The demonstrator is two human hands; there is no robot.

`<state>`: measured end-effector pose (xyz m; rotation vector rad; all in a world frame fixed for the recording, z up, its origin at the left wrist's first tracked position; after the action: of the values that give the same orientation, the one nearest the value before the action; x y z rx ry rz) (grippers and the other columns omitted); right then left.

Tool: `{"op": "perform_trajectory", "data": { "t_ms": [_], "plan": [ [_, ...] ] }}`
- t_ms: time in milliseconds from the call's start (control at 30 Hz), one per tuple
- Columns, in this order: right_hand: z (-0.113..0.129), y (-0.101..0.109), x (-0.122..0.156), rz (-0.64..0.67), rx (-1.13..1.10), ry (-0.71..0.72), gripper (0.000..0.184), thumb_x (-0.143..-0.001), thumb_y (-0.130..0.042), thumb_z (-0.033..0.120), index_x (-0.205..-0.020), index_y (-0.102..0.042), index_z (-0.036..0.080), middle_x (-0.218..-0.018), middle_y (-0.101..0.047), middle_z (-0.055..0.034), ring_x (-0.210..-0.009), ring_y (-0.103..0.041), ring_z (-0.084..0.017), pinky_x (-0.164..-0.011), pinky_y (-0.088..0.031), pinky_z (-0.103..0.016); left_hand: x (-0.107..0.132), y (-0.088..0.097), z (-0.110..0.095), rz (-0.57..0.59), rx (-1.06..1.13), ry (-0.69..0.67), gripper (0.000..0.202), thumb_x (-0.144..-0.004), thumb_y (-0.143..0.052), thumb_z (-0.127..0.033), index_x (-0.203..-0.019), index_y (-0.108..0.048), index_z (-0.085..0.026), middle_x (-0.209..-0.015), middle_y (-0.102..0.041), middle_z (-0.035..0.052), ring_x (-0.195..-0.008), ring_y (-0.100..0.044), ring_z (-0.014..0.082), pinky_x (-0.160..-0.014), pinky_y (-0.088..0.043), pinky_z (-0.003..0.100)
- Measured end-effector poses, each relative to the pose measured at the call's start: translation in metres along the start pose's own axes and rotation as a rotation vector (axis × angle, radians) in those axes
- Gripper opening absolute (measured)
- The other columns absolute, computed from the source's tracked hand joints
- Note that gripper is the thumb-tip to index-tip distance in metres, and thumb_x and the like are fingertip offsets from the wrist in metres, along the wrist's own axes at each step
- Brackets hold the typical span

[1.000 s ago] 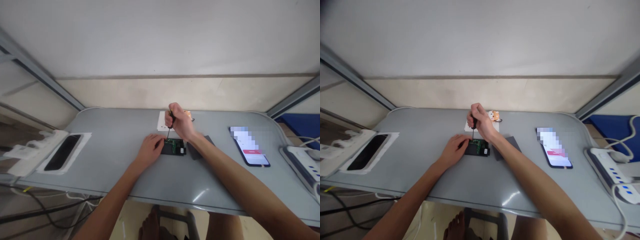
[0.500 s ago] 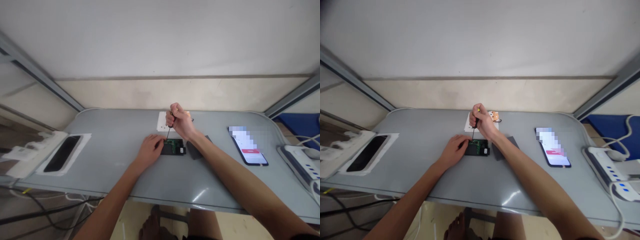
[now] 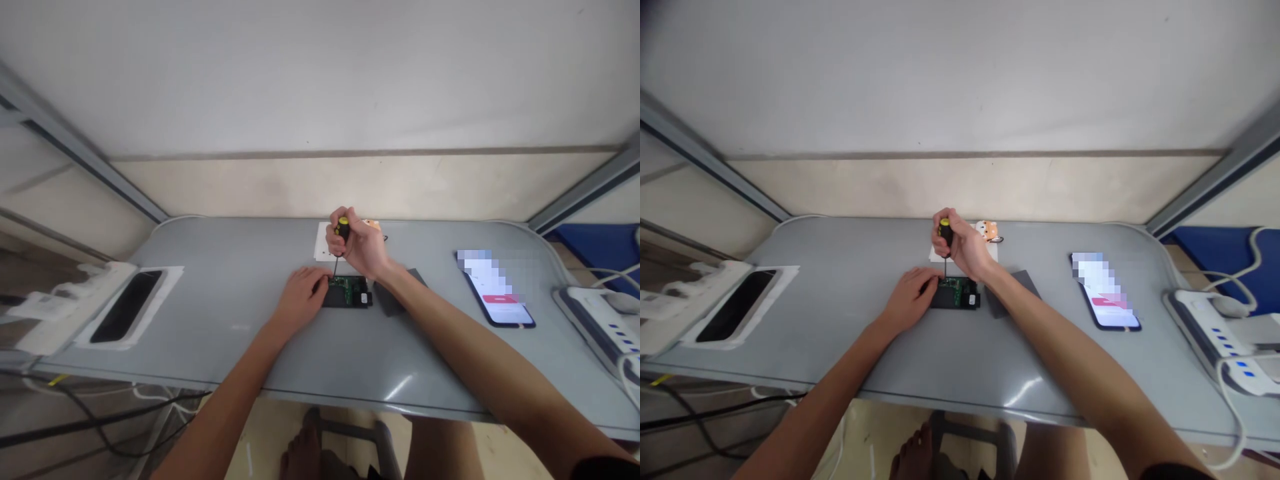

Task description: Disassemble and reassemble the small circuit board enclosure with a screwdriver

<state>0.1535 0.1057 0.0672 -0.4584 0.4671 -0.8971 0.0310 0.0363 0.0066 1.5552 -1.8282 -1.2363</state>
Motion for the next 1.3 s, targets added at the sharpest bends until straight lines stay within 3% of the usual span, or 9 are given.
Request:
{"op": "perform_trajectory", "data": {
  "t_ms": [133,433,567,700,800,967,1067,1133,1300],
  "plan": [
    [0.001,-0.005,0.001,0.053,-0.015,0.027,0.031,-0.102,-0.046,0.052,-0.088,-0.050,0.024,-0.067,-0.037,0.0023,-0.058,-0.029,-0.013,-0.056,-0.028,-0.026,0.001,0.001,0.000,0.002,-0.004,-0.002,0.027,-0.105,-0.040,-0.025,-0.108,-0.067,-0.023,-0.102,-0.073,0.0038,-0.097,-0.062,0.0232,-0.093,-0.044,0.041],
    [0.000,-0.003,0.001,-0.011,0.052,0.039,0.036,-0.097,-0.053,0.062,-0.092,-0.048,0.026,-0.065,-0.037,0.0037,-0.057,-0.030,-0.014,-0.056,-0.029,-0.027,0.003,-0.002,0.002,0.029,-0.009,0.003,0.027,-0.106,-0.039,-0.025,-0.110,-0.066,-0.023,-0.103,-0.073,0.0036,-0.099,-0.062,0.0236,-0.094,-0.043,0.041],
    [-0.001,0.000,0.001,0.005,0.060,0.082,0.031,-0.094,-0.064,0.049,-0.091,-0.043,0.027,-0.066,-0.039,0.0052,-0.057,-0.029,-0.013,-0.056,-0.026,-0.026,0.004,-0.001,0.001,0.035,-0.013,0.005,0.027,-0.104,-0.040,-0.024,-0.110,-0.066,-0.023,-0.102,-0.073,0.0042,-0.099,-0.061,0.0243,-0.093,-0.043,0.042],
    [0.005,0.006,-0.001,-0.007,0.151,0.095,0.023,-0.096,-0.062,0.042,-0.089,-0.048,0.025,-0.080,-0.053,-0.0004,-0.066,-0.046,-0.015,-0.061,-0.036,-0.029,0.004,0.000,0.000,0.033,-0.016,0.007,0.028,-0.105,-0.038,-0.025,-0.109,-0.066,-0.024,-0.100,-0.073,0.0042,-0.097,-0.061,0.0241,-0.092,-0.043,0.041],
    [0.007,0.007,-0.003,0.043,0.189,0.052,0.022,-0.096,-0.059,0.043,-0.092,-0.057,0.021,-0.082,-0.055,-0.0046,-0.076,-0.053,-0.019,-0.068,-0.043,-0.033,0.003,0.001,0.000,0.034,-0.013,0.014,0.028,-0.104,-0.038,-0.025,-0.108,-0.066,-0.024,-0.099,-0.073,0.0037,-0.097,-0.061,0.0240,-0.092,-0.043,0.041],
    [0.004,0.005,-0.004,0.041,0.029,0.062,0.024,-0.099,-0.052,0.048,-0.099,-0.054,0.024,-0.071,-0.045,0.0009,-0.062,-0.041,-0.015,-0.061,-0.038,-0.030,0.001,0.001,0.000,0.026,-0.007,-0.003,0.027,-0.104,-0.039,-0.025,-0.107,-0.066,-0.023,-0.100,-0.072,0.0042,-0.099,-0.062,0.0239,-0.093,-0.044,0.041],
    [0.002,0.004,-0.004,0.029,0.037,0.065,0.025,-0.096,-0.060,0.047,-0.092,-0.046,0.026,-0.066,-0.040,0.0042,-0.058,-0.036,-0.014,-0.058,-0.032,-0.027,0.001,0.001,0.000,0.026,-0.011,-0.013,0.028,-0.104,-0.039,-0.025,-0.106,-0.067,-0.023,-0.098,-0.073,0.0044,-0.098,-0.063,0.0236,-0.093,-0.045,0.041],
    [0.004,0.005,-0.003,0.024,0.087,0.066,0.029,-0.094,-0.065,0.043,-0.088,-0.043,0.026,-0.069,-0.045,0.0038,-0.060,-0.039,-0.014,-0.059,-0.034,-0.027,0.001,0.001,0.001,0.027,-0.022,-0.015,0.029,-0.104,-0.039,-0.025,-0.107,-0.067,-0.023,-0.098,-0.073,0.0044,-0.097,-0.063,0.0236,-0.093,-0.045,0.040],
    [0.009,0.000,-0.002,0.086,0.193,0.048,0.024,-0.098,-0.057,0.043,-0.091,-0.058,0.021,-0.085,-0.056,-0.0043,-0.076,-0.052,-0.017,-0.071,-0.043,-0.031,0.002,0.001,0.002,0.019,-0.035,-0.006,0.030,-0.105,-0.037,-0.026,-0.107,-0.067,-0.023,-0.099,-0.074,0.0043,-0.096,-0.062,0.0238,-0.092,-0.045,0.041]
  ]
}}
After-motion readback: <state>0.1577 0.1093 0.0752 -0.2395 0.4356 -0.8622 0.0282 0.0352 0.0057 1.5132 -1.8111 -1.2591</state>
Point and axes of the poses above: each hand's wrist, its own x-axis away from the middle knuckle, its own y-axis out of the back of the hand, z = x × y, the point moved 6 cm from there along -x, towards the middle knuckle
